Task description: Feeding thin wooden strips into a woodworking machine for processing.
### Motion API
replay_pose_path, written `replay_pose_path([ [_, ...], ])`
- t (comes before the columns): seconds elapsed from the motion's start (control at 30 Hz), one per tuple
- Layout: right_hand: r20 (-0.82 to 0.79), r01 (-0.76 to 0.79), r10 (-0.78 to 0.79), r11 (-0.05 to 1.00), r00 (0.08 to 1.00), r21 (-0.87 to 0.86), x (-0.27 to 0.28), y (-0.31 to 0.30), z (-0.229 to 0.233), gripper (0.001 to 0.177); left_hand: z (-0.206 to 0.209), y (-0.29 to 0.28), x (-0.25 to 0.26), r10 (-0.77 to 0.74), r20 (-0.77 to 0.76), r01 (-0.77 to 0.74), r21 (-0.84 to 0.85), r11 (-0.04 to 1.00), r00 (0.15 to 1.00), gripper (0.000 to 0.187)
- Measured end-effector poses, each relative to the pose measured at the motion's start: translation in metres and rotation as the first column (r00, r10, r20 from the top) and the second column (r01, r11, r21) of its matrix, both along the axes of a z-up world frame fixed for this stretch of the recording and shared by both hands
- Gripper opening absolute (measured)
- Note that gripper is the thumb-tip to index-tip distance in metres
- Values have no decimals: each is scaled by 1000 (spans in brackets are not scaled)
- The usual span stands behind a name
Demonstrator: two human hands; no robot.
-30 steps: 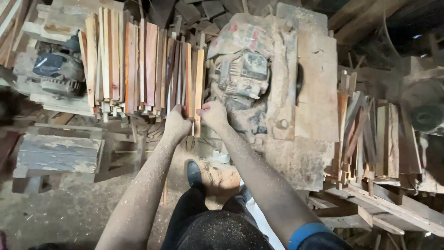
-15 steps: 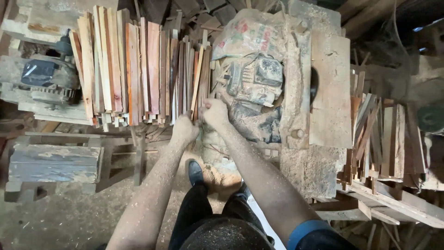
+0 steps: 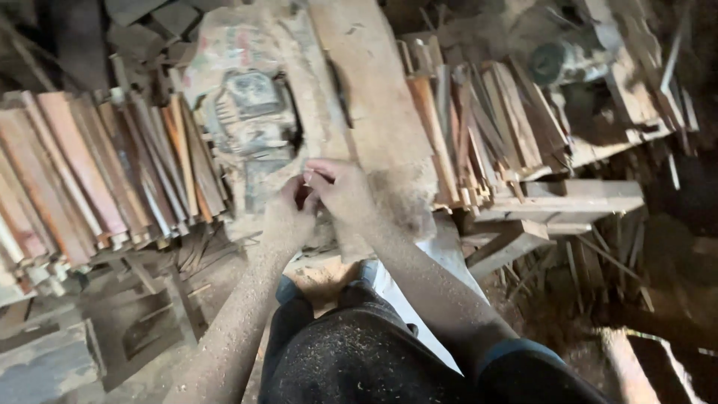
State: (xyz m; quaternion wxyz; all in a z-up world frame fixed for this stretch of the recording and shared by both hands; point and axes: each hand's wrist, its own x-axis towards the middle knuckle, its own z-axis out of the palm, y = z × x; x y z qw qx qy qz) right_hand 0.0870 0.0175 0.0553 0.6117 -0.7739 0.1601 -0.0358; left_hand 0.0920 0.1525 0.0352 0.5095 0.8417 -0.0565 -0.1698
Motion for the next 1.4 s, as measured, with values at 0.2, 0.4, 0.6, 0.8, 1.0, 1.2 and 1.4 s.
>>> replay_pose_path([
  [0.2,-97,369,-356,893,929,256,-18,-165,-45,35,15,-147,-5,-96,-167,77,-116,990,981,55],
  [0.4,8,330,-389,771,921,-544,-38,-287,-129,22,-41,-246,-3,-154,-128,163,60,985,980,61],
  [0.6,-335,218,-436,822,835,-526,-27,-325,-192,29,-54,-287,-17,-147,-156,165,110,980,977,58],
  [0.8,-305,277,-425,861,853,-426,-34,-318,-177,30,-53,-295,-25,-112,-167,142,177,974,980,60],
  [1.0,-238,378,-478,851,846,-365,-44,-321,-135,30,-64,-294,-27,-68,-125,83,122,989,990,57],
  [1.2,-225,394,-425,903,877,-172,-63,-331,-108,31,1,-286,-39,-78,-151,100,147,984,985,53],
  [1.4,-304,463,-420,883,855,82,-58,-275,-80,28,-40,-278,-30,-27,-176,7,-112,994,984,48],
])
